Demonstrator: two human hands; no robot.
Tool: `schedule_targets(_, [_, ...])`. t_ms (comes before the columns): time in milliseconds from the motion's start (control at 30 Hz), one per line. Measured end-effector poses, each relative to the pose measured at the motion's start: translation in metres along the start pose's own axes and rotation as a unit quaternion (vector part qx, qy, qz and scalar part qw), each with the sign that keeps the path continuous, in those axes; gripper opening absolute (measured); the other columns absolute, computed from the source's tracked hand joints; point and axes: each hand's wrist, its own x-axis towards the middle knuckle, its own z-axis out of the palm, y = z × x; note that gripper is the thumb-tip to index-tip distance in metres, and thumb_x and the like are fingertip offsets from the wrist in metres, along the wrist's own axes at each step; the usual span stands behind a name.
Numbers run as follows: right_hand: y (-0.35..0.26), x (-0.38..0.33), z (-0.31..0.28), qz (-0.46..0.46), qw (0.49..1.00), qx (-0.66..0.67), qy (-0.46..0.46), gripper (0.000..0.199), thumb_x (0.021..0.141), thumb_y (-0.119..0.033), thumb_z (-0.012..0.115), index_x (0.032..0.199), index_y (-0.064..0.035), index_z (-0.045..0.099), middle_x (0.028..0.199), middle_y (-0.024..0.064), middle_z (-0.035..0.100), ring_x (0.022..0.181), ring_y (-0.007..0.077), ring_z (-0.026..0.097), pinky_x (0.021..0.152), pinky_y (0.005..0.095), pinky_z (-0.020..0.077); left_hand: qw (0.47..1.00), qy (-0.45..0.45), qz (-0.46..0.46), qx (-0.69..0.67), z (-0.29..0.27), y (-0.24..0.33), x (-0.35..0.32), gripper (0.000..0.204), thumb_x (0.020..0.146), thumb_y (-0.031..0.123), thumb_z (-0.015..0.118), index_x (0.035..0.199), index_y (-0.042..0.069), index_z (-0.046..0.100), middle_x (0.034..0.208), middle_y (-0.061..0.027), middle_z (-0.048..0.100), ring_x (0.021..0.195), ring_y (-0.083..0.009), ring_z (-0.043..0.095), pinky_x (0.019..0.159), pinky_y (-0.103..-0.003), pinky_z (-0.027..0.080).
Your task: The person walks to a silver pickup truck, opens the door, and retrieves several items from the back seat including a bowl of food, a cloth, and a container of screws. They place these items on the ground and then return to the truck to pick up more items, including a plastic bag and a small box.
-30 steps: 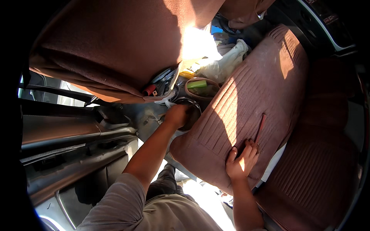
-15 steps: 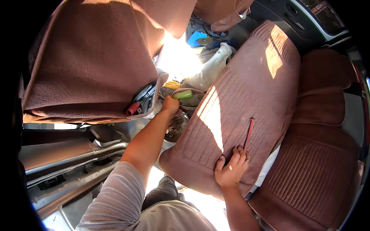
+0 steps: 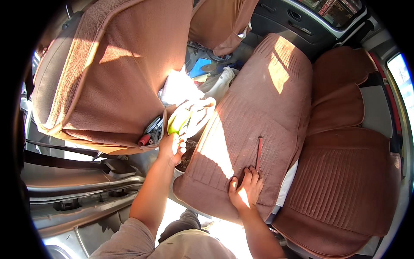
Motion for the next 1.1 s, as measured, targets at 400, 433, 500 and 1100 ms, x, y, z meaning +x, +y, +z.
schedule_targets(400, [0.100,-0.001,-0.051,0.159,0.981,0.104,0.028,0.039,0.083,0.009,0.046,0.117,0.0025,0.065,0.122,0.0184,0.053,0.111,0.0341,0.056,0.094,0.0371,0.0476,0.983,-0.178,-0.033,-0.039,0.071,-0.041,-0.134,0.021,0.096,0.012,0.051,0.115,0.017,0.041,0.074,-0.0080,0.052,0.055,-0.0141,0.049,0.045,-0.027,0.040])
schedule_targets(433, [0.118,-0.006,-0.047,0.135,0.987,0.083,0.028,0.037,0.084,0.007,0.048,0.117,0.0023,0.065,0.124,0.0197,0.053,0.113,0.0351,0.056,0.096,0.0370,0.0465,0.969,-0.218,-0.088,-0.073,0.069,-0.062,-0.129,0.021,0.097,0.012,0.051,0.114,0.017,0.040,0.074,-0.0090,0.052,0.056,-0.0148,0.050,0.046,-0.028,0.041])
schedule_targets(500, [0.122,-0.018,-0.046,0.103,0.993,0.051,0.030,0.036,0.087,0.001,0.051,0.121,0.0022,0.062,0.129,0.0216,0.053,0.119,0.0358,0.054,0.101,0.0366,0.0433,0.923,-0.308,-0.156,-0.167,0.059,-0.122,-0.110,0.016,0.099,0.014,0.050,0.111,0.016,0.040,0.076,-0.0111,0.052,0.057,-0.0161,0.051,0.048,-0.030,0.044])
schedule_targets(1100, [0.082,0.014,-0.053,0.238,0.673,0.697,0.072,0.059,0.102,-0.036,0.046,0.146,0.0035,0.039,0.145,0.0151,0.047,0.134,0.0260,0.045,0.113,0.0372,0.0321,0.821,-0.135,0.418,0.365,0.068,-0.003,-0.015,0.015,0.095,0.001,0.051,0.106,-0.001,0.060,0.081,-0.0030,0.060,0.070,-0.0065,0.057,0.062,-0.022,0.047])
